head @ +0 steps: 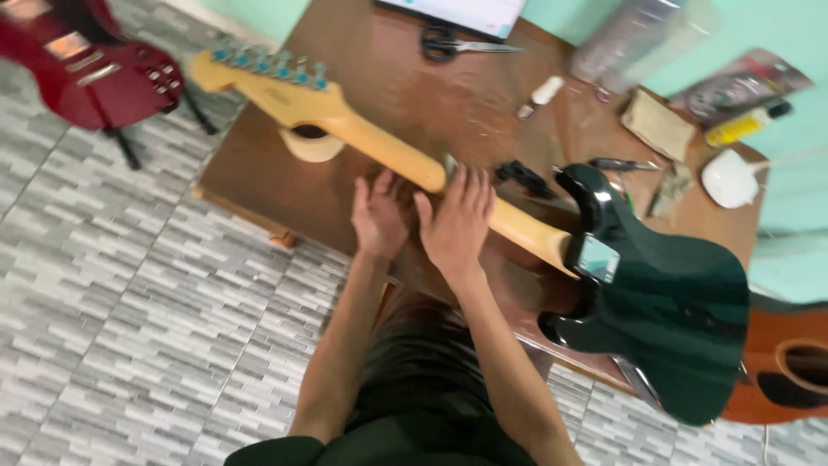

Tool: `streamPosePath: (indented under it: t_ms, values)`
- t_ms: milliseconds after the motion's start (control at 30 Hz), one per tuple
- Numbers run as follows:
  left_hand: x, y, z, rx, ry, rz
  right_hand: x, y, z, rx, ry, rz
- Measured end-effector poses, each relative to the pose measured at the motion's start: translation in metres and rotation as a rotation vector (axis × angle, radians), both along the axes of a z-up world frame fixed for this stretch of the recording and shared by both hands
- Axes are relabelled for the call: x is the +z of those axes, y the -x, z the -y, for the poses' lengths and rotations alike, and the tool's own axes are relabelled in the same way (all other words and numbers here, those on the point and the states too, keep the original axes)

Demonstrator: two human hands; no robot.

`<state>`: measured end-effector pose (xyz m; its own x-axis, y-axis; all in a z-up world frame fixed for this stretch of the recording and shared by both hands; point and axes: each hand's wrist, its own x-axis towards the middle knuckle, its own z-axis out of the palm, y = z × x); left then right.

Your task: Polishing the body of an electric guitar using a cloth and cleaning solution on a workbench.

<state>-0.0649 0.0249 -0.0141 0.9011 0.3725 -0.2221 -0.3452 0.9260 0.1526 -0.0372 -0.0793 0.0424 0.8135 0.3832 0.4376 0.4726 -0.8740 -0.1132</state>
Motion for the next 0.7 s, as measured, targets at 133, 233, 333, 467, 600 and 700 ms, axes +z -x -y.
streamPosePath:
  t_ms: [133, 233, 333, 467, 600, 700]
  values:
    - [0.007, 0.022, -0.032, 0.061, 0.007, -0.014, 0.007, -0.018, -0.109, 0.361, -0.086, 0.025]
    - [0.014, 0.023, -0.049, 0.057, 0.001, -0.008, 0.002, -0.027, -0.152, 0.503, 0.037, -0.204]
    - [0.013, 0.016, -0.040, -0.032, 0.019, -0.004, -0.015, -0.035, -0.123, 0.402, 0.215, 0.398]
    - [-0.076, -0.009, -0.008, -0.186, -0.020, 0.066, 0.007, -0.037, -0.011, 0.454, 0.258, 0.549]
    - [-0.042, 0.008, -0.009, -0.200, -0.309, 0.082, -0.010, -0.058, 0.134, 0.386, 0.471, 0.416]
    - [-0.032, 0.009, -0.010, -0.212, -0.324, 0.066, 0.054, -0.081, 0.200, -0.097, -0.049, 0.037]
